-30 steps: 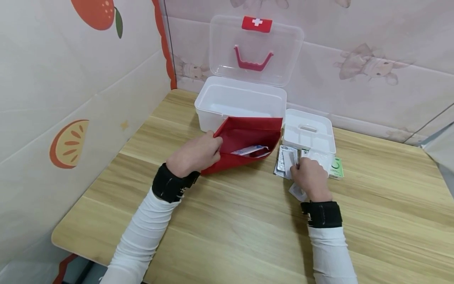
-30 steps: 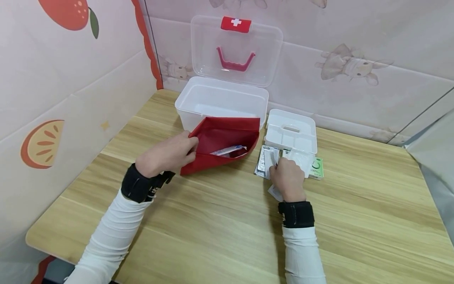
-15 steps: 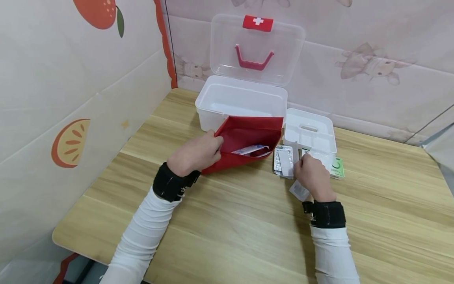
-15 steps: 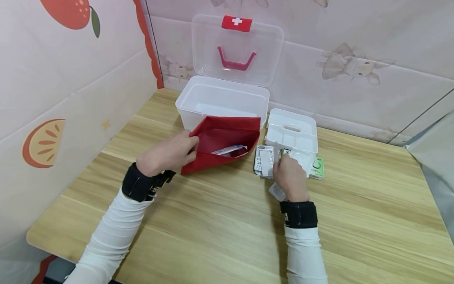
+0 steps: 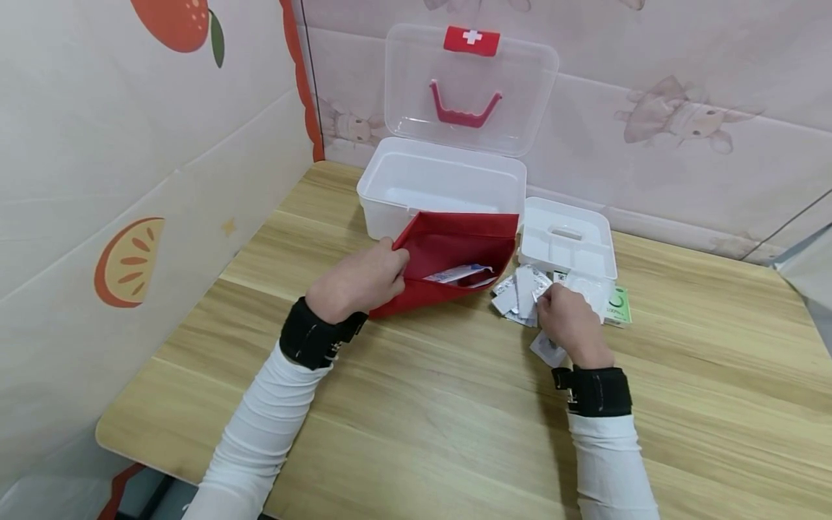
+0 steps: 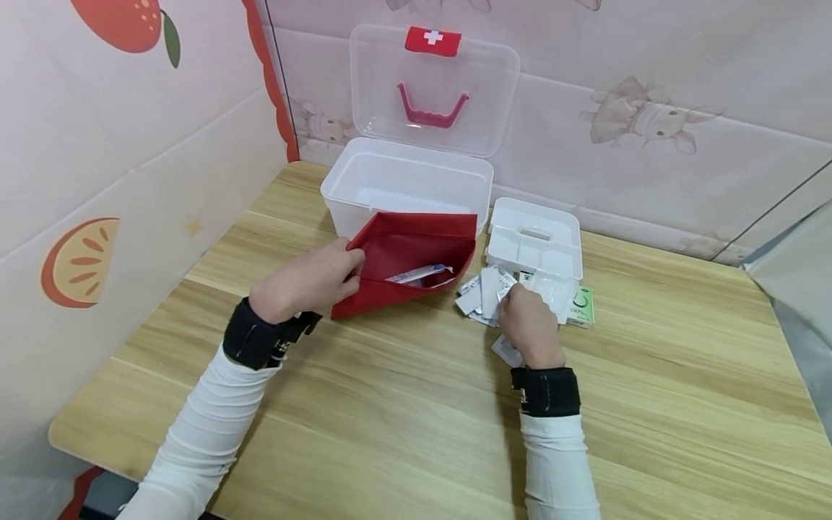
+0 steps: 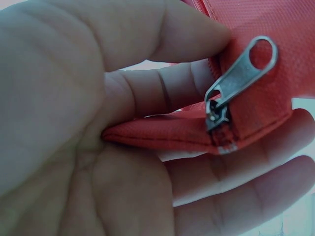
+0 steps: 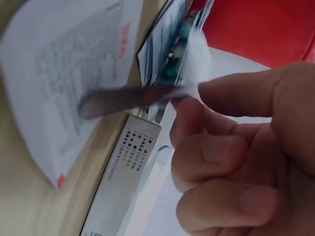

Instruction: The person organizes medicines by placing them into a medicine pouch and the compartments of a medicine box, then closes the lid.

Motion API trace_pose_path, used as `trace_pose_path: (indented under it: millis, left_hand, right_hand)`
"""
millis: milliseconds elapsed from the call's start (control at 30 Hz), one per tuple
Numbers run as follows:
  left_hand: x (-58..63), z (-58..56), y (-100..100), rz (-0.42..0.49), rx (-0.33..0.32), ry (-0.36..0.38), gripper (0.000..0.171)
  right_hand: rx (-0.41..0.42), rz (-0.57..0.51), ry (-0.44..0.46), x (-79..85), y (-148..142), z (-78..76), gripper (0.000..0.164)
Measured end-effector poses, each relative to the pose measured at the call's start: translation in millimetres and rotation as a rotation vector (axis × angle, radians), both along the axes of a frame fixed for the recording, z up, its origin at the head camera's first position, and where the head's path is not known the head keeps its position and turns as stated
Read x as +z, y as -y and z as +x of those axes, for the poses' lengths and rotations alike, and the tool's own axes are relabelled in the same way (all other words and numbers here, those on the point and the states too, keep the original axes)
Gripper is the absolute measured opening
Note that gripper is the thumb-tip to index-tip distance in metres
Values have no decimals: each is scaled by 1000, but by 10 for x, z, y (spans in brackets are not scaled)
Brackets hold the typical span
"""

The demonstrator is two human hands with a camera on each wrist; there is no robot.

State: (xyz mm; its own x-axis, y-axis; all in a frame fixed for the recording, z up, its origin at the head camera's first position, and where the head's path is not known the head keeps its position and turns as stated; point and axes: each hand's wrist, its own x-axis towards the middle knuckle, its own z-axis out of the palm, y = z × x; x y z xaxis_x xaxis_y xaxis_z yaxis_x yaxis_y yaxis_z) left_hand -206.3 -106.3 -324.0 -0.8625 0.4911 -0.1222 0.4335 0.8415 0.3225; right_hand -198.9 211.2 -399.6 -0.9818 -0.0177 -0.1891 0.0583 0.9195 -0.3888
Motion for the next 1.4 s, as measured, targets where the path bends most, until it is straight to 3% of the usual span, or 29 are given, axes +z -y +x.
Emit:
trace_pose_path:
  millis: [400,700,1000,1200,1400]
  left_hand:
    - [9,1,2,-4,-8,0,9]
    - [15,8,5,0,-15,-11,7]
    - [5,0,18,-3,-15,-7,8]
    - [0,3,12,1,-3,1,8]
    - [3,6,11,1,5,11,11]
  right_hand:
    - [5,11,-23,-15,68,31,39]
    - [98,45,-76,-43,103,39,40]
    - [39,100,-116,-81,108,29,31]
    - [19,69,-39,-50,115,16,19]
    - [9,68,-73,-60,109,24,23]
